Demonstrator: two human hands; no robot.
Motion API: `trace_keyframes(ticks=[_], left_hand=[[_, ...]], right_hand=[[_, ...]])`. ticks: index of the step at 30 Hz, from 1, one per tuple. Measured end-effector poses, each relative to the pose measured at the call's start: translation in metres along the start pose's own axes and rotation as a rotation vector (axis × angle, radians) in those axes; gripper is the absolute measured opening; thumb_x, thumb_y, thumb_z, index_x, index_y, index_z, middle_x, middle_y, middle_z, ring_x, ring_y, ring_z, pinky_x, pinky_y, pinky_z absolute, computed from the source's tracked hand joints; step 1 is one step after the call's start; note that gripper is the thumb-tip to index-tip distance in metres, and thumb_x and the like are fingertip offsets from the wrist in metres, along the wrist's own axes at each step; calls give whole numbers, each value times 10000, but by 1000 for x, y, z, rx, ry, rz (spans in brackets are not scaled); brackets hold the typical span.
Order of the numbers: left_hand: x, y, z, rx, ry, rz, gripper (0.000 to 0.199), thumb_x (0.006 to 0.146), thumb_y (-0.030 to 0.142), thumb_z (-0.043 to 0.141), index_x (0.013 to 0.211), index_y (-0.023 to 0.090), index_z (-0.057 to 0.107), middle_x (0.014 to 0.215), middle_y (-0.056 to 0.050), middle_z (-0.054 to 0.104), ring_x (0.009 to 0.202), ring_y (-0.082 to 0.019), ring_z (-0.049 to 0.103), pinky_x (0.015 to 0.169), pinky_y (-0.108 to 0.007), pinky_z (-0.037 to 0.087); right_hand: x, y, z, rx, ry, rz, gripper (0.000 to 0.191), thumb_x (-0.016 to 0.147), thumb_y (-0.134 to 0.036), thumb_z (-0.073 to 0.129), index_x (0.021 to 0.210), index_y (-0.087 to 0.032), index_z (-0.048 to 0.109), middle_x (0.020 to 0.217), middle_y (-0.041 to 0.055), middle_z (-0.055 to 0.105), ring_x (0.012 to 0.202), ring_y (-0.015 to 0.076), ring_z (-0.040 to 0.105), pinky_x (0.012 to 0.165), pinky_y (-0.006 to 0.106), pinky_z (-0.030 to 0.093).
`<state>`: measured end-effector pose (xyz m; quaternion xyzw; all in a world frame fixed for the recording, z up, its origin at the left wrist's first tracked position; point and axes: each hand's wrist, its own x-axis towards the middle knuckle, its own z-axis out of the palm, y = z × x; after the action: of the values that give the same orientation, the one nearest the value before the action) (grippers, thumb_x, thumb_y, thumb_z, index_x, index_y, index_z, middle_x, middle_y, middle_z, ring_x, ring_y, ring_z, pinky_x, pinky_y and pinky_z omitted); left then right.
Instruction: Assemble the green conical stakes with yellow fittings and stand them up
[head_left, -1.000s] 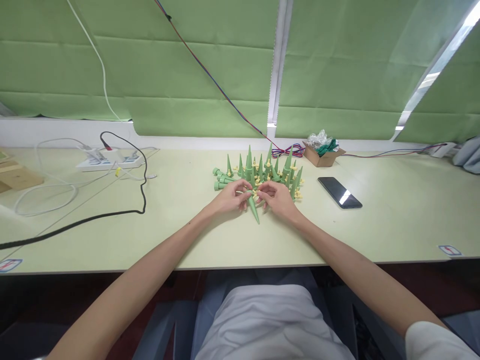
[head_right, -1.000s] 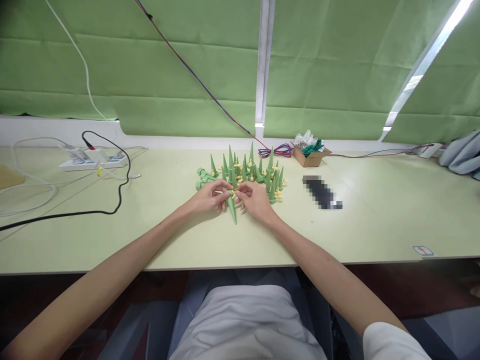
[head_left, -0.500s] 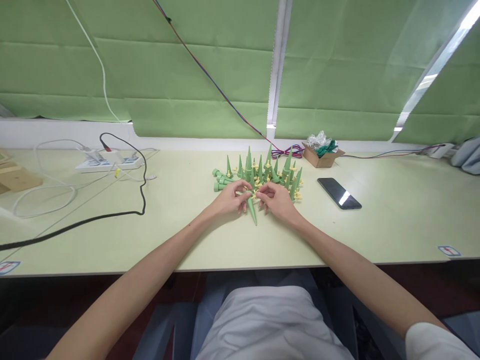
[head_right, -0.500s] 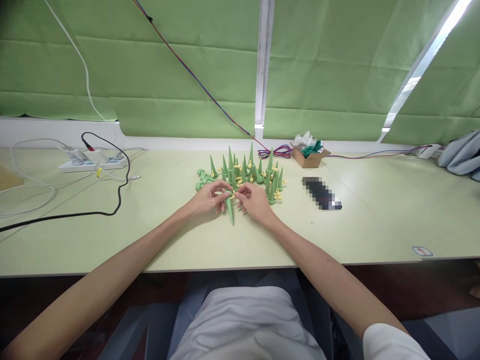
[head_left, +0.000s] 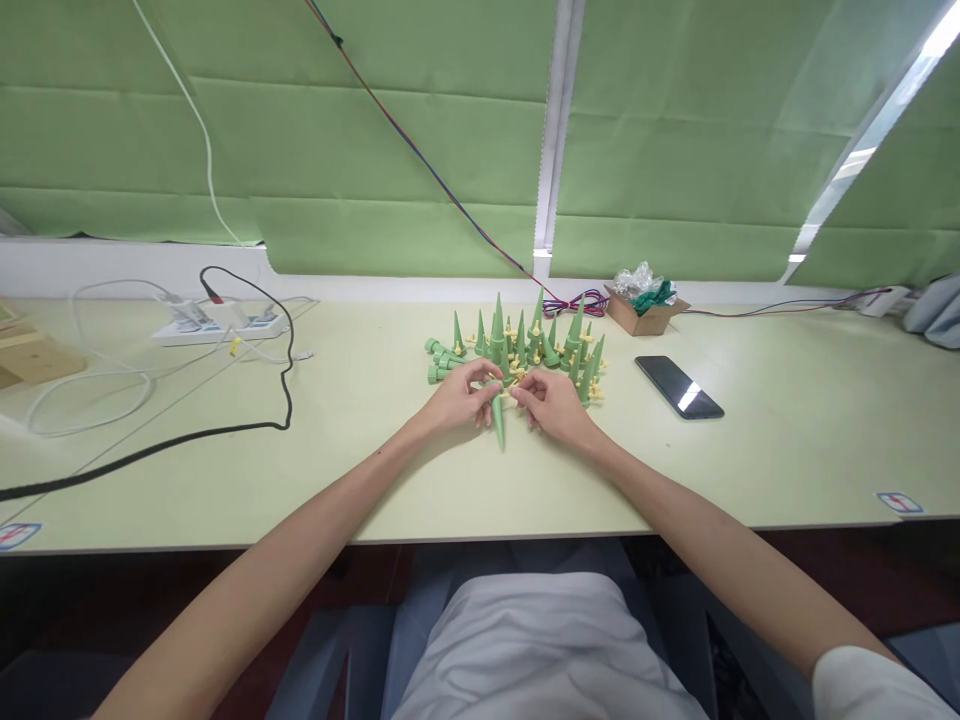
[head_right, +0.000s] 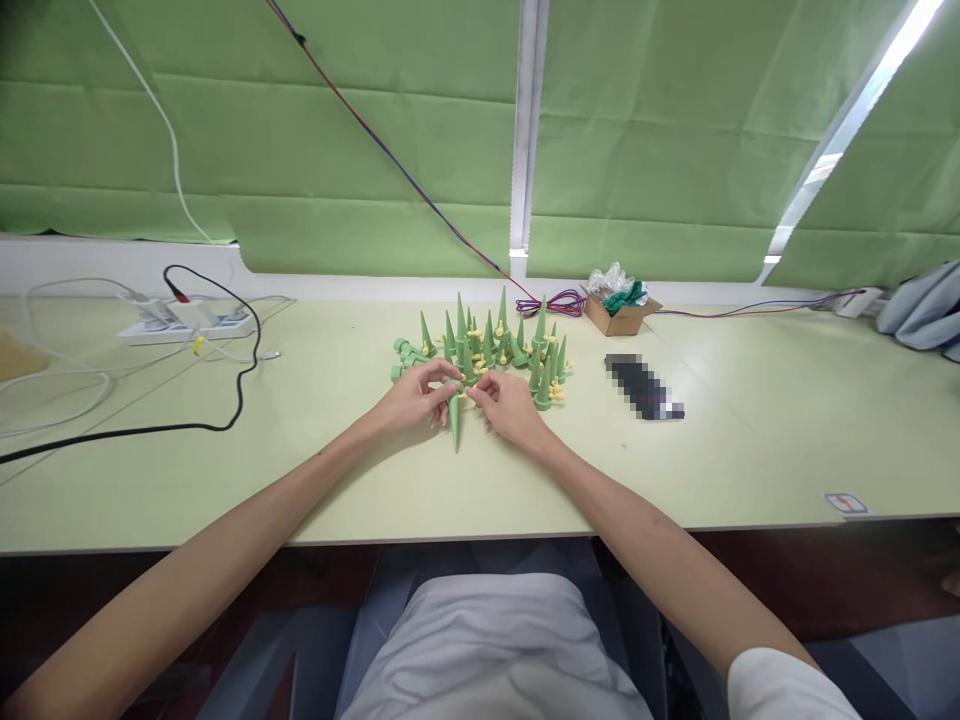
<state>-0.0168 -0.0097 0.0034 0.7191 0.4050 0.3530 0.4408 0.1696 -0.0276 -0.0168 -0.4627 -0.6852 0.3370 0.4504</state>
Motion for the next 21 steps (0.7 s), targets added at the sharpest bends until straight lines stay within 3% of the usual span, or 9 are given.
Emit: trace_keyframes(ticks=[10, 21], left_hand=[[0, -3, -2, 60, -17, 21, 299, 875, 458, 601, 1012, 196, 555, 861, -9, 606, 460, -91, 566, 435, -242, 424], [2, -3, -3, 90, 24, 46, 264, 851, 429, 605, 988, 204, 581, 841, -5, 595, 412, -70, 465, 404, -243, 333]], right_hand=[[2, 1, -1, -213, -10, -76, 371, 924, -407, 566, 627, -187, 538, 558, -6, 599, 507, 125, 530, 571, 257, 418], [0, -3, 0, -241, -87, -125, 206, 947, -280, 530, 798, -178, 630, 705, 12, 676, 600, 140, 613, 663, 264, 449]])
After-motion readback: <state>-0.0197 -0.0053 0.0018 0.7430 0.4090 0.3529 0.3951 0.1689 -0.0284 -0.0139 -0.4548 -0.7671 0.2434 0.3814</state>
